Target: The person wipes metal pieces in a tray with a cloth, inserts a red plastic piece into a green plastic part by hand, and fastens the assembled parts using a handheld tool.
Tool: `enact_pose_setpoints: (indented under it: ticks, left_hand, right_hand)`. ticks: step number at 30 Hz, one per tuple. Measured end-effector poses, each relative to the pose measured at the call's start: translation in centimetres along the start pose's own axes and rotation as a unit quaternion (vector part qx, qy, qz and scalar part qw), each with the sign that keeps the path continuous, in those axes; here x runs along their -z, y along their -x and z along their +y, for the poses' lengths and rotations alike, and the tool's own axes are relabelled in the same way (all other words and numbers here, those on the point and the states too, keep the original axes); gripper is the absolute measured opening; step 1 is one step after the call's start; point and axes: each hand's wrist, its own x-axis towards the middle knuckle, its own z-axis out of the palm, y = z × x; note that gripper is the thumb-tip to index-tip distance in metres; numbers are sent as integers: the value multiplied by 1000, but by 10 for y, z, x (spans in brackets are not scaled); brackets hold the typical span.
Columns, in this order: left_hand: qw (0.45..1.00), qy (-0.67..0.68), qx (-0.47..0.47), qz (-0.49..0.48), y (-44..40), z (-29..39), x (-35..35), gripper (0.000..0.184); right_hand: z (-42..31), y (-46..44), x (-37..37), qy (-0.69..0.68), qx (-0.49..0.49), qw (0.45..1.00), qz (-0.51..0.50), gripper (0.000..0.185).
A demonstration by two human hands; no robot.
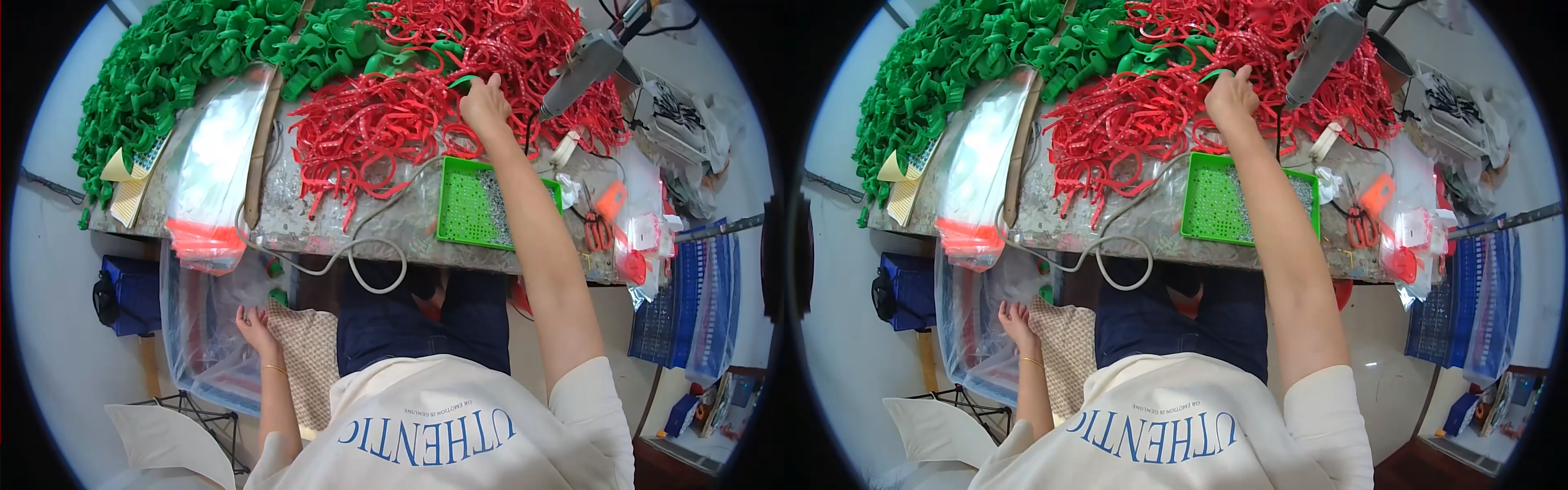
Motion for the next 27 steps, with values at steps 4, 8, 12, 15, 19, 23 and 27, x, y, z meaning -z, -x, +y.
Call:
enact_pose_setpoints:
  ticks: [4, 8, 12, 15, 19, 23, 27]
  left_hand:
    - [991, -61, -119, 12, 18, 10, -2, 33]
    - [987, -46, -156, 9, 33, 32, -17, 32]
    - [974, -59, -216, -45, 68, 68, -52, 30]
    - [963, -7, -236, -128, 97, 86, -81, 29]
    - [924, 63, -207, -314, 130, 118, -113, 27]
    - [882, 160, -137, -421, 137, 133, -160, 47]
    - [783, 339, 57, -518, 133, 141, -184, 74]
  right_hand:
    - [3, -16, -19, 22, -3, 998, -55, 40]
    - [-11, 17, -22, -24, 50, 998, 40, 31]
    - [-32, 66, -23, -115, 119, 971, 175, 37]
    - [-43, 103, -17, -204, 181, 935, 227, 34]
    - [-45, 150, 1, -539, 123, 830, 67, 29]
    - [-32, 178, 20, -757, -12, 619, -212, 23]
    - [-20, 203, 28, -733, -45, 572, -364, 18]
